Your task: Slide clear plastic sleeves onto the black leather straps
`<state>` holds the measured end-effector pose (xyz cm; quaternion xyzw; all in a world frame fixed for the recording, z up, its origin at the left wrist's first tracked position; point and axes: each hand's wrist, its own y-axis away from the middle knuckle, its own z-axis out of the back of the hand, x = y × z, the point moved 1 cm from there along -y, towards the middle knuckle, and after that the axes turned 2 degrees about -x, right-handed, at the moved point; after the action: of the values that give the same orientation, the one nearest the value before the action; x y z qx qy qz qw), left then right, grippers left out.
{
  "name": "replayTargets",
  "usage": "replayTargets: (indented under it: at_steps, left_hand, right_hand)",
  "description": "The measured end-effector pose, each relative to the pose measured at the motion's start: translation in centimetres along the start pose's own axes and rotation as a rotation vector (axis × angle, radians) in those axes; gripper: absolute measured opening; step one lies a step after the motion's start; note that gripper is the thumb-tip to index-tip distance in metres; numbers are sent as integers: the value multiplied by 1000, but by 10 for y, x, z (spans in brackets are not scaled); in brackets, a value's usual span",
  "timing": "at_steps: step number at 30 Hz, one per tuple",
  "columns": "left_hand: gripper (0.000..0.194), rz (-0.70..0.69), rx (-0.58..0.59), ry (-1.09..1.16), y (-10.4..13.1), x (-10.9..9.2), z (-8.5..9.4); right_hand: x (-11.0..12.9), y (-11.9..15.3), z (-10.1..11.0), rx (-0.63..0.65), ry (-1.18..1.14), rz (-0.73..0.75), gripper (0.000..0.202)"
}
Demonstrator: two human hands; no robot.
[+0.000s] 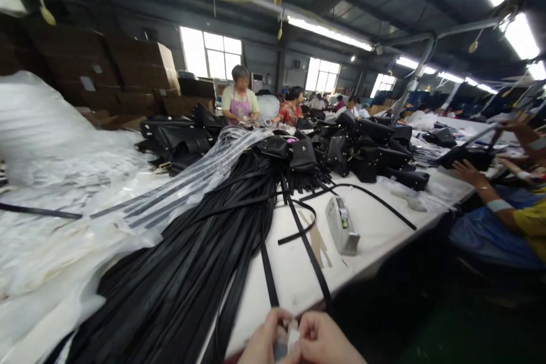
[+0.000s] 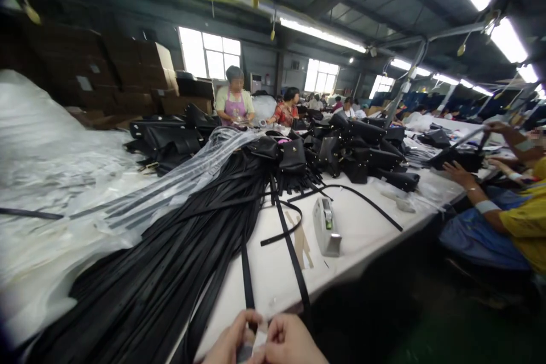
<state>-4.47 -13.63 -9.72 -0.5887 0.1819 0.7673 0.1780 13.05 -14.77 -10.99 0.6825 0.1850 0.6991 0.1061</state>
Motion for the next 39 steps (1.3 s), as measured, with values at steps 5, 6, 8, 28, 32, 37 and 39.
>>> replayTargets:
  at_steps: [5,6,8,28,32,37,39]
  left_hand:
    - [64,-30,42,-37,15,-39,1]
    - [64,-24,68,-28,15,-40,2]
    - [63,-17,96,-5,16,-39,2]
    - [26,426,417,581,3,-36,12]
    - [28,465,242,760,-8,-39,19]
    - [38,437,229,776,-18,-35,15]
    - [42,415,243,772,-19,-32,14]
  right_hand:
    - [28,29,-4,92,-161,-96,40]
    - [31,31,-2,107,-184,-117,42]
    - [33,32,0,110,-223,-139,45]
    - [60,61,-7,-79,830,557,21]
    - [68,82,-18,-65,871,708,47]
    - [77,67,9,-135,759,783,33]
    - [91,43,46,-380,731,775,17]
